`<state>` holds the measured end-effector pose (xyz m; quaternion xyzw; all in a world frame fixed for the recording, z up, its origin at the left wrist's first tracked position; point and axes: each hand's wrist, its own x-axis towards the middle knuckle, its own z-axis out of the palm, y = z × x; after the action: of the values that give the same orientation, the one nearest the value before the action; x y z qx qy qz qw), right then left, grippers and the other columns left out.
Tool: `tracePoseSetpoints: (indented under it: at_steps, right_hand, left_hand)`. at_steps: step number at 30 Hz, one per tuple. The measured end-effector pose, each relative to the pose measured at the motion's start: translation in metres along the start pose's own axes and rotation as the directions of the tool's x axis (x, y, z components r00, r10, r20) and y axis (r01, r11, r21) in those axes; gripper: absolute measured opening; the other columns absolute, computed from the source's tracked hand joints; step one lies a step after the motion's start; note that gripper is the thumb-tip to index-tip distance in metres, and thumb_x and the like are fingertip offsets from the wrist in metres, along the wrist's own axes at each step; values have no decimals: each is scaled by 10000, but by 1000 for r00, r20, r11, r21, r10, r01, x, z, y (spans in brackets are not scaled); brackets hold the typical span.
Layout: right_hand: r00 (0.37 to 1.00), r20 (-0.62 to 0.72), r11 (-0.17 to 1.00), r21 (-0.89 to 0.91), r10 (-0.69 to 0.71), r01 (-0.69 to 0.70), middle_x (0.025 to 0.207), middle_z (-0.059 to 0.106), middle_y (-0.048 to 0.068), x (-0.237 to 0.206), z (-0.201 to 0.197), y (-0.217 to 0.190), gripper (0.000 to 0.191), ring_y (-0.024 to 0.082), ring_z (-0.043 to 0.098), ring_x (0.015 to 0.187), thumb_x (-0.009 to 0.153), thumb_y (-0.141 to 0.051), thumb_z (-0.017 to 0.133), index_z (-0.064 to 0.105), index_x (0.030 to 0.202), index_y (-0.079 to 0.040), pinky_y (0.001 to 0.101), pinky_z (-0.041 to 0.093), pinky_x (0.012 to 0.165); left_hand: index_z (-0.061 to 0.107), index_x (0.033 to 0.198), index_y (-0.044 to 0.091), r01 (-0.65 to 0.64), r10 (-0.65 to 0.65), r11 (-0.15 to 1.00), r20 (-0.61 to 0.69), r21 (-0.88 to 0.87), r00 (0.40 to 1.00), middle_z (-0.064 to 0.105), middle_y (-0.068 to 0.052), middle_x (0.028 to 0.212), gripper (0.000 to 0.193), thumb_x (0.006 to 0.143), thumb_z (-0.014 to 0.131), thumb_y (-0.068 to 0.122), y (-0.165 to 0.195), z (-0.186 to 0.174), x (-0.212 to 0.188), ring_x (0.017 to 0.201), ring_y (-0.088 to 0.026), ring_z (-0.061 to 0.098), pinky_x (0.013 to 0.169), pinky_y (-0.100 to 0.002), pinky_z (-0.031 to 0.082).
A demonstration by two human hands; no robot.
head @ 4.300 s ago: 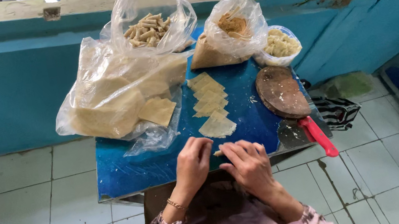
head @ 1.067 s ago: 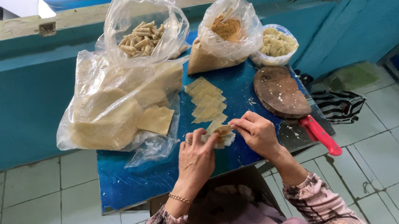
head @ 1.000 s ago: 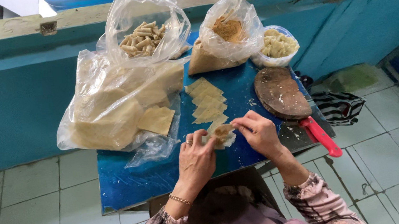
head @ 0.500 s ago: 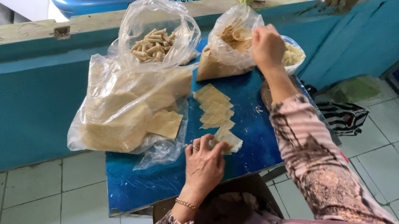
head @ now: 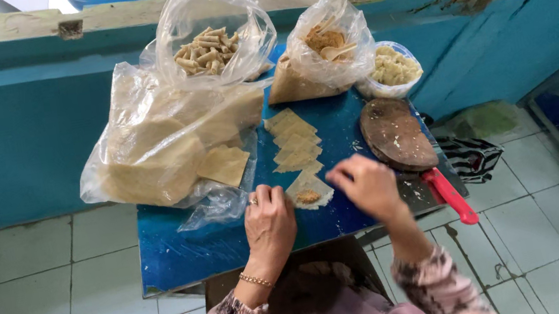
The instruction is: The person sits at a small blue table and folds square pastry wrappers one at a time into filled triangular pockets, then places each folded piece into a plastic bag beside a bag of already folded pieces. A bowl of filling, a bag of brown powder, and a red-handled knife sit on the table.
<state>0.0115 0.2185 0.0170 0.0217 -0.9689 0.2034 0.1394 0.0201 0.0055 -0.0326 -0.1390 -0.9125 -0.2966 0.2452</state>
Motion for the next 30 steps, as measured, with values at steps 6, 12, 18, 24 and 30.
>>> tracePoseSetpoints:
  at_steps: [6, 12, 18, 24, 30]
  right_hand:
    - [991, -128, 990, 140, 33, -14, 951, 671, 50, -31, 17, -17, 218, 247, 681, 727, 825, -289, 803, 740, 956, -126, 377, 539, 638]
    - [996, -38, 977, 198, 82, -73, 914, 680, 38, -28, 28, -7, 162, 209, 663, 642, 846, -247, 778, 721, 915, -112, 347, 538, 609]
    - [987, 31, 894, 420, 159, -158, 820, 738, 55, -26, 34, -2, 239, 139, 706, 692, 875, -232, 788, 679, 1026, -81, 288, 561, 643]
    - [967, -141, 850, 515, 213, -112, 845, 742, 41, -37, 47, -8, 253, 110, 716, 720, 859, -132, 804, 665, 1052, -47, 272, 571, 658]
    - [963, -191, 864, 497, 192, -74, 895, 770, 70, -47, 45, -21, 204, 144, 721, 710, 875, -115, 796, 739, 1060, -50, 280, 576, 667]
  left_hand:
    - [570, 874, 59, 46, -49, 998, 68, 40, 996, 577, -135, 941, 170, 845, 694, 172, -2, 7, 8, 907, -337, 632, 704, -453, 530]
    - [581, 912, 73, 85, -80, 996, 154, -23, 985, 604, -126, 942, 168, 863, 712, 165, -2, 5, 10, 919, -337, 642, 742, -457, 532]
    - [593, 998, 69, 146, -107, 961, 170, -235, 980, 651, -116, 952, 249, 840, 747, 184, -3, -6, 13, 931, -346, 643, 772, -458, 524]
    - [598, 867, 84, 147, -142, 988, 111, -41, 984, 606, -122, 904, 238, 797, 774, 228, 5, -13, 2, 890, -343, 641, 724, -472, 513]
    - [585, 861, 78, 175, -163, 974, 94, -146, 982, 638, -118, 870, 162, 855, 728, 155, 6, -6, 5, 860, -340, 651, 701, -462, 519]
